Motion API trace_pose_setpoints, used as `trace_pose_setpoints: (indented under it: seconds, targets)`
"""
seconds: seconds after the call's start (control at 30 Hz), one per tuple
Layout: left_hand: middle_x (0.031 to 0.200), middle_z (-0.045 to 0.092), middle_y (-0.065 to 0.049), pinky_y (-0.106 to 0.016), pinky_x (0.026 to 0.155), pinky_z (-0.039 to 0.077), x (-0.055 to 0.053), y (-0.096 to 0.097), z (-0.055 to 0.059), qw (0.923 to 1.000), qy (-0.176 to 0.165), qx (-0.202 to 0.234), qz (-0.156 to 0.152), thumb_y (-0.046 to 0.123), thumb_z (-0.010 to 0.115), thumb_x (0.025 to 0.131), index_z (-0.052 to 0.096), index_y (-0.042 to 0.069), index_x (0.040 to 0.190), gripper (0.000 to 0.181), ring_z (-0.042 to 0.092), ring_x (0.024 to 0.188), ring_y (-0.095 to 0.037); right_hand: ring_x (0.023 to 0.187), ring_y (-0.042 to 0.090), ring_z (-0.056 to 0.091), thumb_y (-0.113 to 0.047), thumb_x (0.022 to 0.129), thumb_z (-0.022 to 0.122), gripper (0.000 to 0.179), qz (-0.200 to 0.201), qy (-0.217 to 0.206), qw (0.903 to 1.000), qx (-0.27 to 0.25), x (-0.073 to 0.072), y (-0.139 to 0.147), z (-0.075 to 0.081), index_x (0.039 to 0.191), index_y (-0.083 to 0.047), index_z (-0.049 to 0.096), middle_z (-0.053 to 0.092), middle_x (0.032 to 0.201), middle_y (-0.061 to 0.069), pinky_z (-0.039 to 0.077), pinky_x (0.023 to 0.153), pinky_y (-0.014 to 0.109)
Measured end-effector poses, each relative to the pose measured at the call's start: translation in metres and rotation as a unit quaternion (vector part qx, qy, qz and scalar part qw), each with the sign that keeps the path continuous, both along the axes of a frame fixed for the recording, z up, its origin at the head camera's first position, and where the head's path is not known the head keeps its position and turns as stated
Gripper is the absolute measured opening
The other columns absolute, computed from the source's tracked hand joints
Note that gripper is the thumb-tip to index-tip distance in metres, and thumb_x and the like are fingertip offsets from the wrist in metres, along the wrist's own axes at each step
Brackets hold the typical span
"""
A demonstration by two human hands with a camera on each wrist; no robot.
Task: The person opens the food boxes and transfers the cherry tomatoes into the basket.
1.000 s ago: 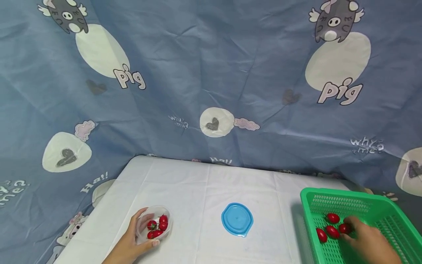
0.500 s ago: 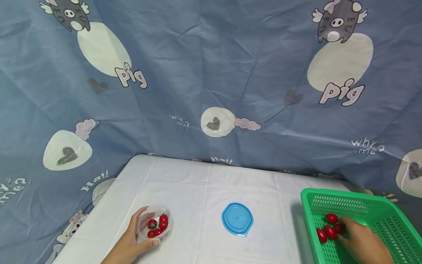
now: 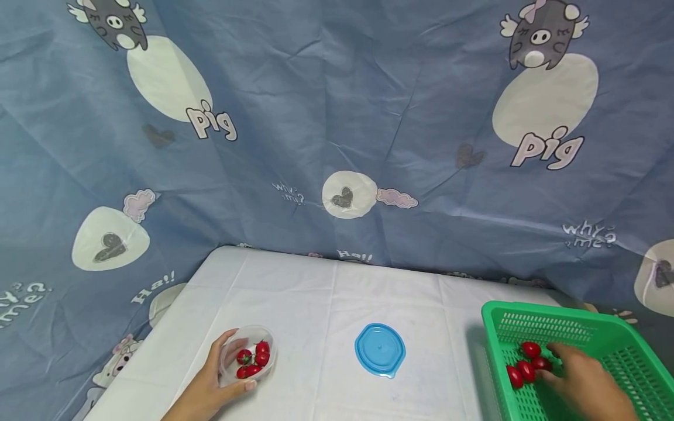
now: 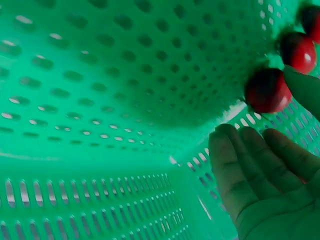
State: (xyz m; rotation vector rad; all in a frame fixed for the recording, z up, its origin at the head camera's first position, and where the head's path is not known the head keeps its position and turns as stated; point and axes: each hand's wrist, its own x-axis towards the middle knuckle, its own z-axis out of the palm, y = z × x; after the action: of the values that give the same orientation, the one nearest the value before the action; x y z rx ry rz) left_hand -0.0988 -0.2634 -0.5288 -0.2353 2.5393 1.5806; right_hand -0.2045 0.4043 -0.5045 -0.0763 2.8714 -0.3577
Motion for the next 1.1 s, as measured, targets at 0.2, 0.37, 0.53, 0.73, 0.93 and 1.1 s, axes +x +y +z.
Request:
trace_pose_setpoints:
  seconds: [0.2,0.37,0.53,0.73,0.93,1.1]
  targets:
    - [0.16,0.042,-0.014,-0.072,0.115,0.025,-0.001,-0.002,0.0,1.0,0.0,-0.001,-0.005,0.037,0.091,0.082,0.017,0.029,0.158,0.107,0.03,0.152,-0.043,0.084,0.049,0.066,-0.037,0.084,0.087,0.078,-0.006,0.013,0.9999,-0.002,-0.001,0.002,0.006,0.117,0.025,0.054,0.059,0.108,0.043,0.056,0.07,0.058]
    - [0.159,0.044,-0.014,-0.072,0.115,0.027,-0.001,-0.004,0.001,0.9998,0.01,-0.011,-0.01,0.037,0.091,0.081,0.019,0.027,0.158,0.106,0.032,0.151,-0.043,0.081,0.047,0.066,-0.036,0.086,0.086,0.071,0.005,0.077,0.997,-0.003,0.003,-0.006,0.023,0.114,0.022,0.058,0.062,0.107,0.041,0.054,0.066,0.057]
    - [0.158,0.045,-0.014,-0.07,0.115,0.029,0.0,-0.003,0.001,0.9999,0.007,-0.011,-0.002,0.037,0.092,0.081,0.018,0.027,0.158,0.107,0.032,0.151,-0.045,0.078,0.048,0.067,-0.022,0.088,0.085,0.061,0.018,0.149,0.9886,-0.016,0.003,-0.02,0.049,0.118,0.023,0.056,0.062,0.107,0.042,0.054,0.064,0.059]
    - [0.156,0.045,-0.013,-0.063,0.114,0.036,0.0,-0.001,0.0,0.9999,-0.002,-0.014,0.006,0.039,0.092,0.081,0.015,0.03,0.159,0.11,0.033,0.15,-0.046,0.083,0.054,0.068,-0.026,0.089,0.085,0.065,0.024,0.224,0.9738,-0.035,0.001,-0.036,0.072,0.125,0.019,0.056,0.061,0.112,0.043,0.053,0.065,0.063]
    - [0.156,0.045,-0.014,-0.061,0.115,0.036,0.001,0.0,0.0,0.9996,0.013,-0.026,-0.001,0.038,0.092,0.08,0.011,0.027,0.162,0.116,0.036,0.149,-0.046,0.097,0.059,0.064,-0.034,0.091,0.083,0.07,0.035,0.237,0.9695,-0.051,0.001,-0.053,0.086,0.133,0.015,0.053,0.059,0.123,0.04,0.051,0.071,0.066]
    - [0.155,0.047,-0.012,-0.062,0.115,0.035,0.0,0.001,-0.001,0.9995,0.011,-0.03,0.003,0.04,0.093,0.078,0.013,0.028,0.163,0.117,0.037,0.148,-0.045,0.107,0.06,0.062,-0.036,0.092,0.082,0.075,0.06,0.24,0.9651,-0.087,0.001,-0.072,0.097,0.139,0.013,0.052,0.059,0.132,0.038,0.049,0.079,0.069]
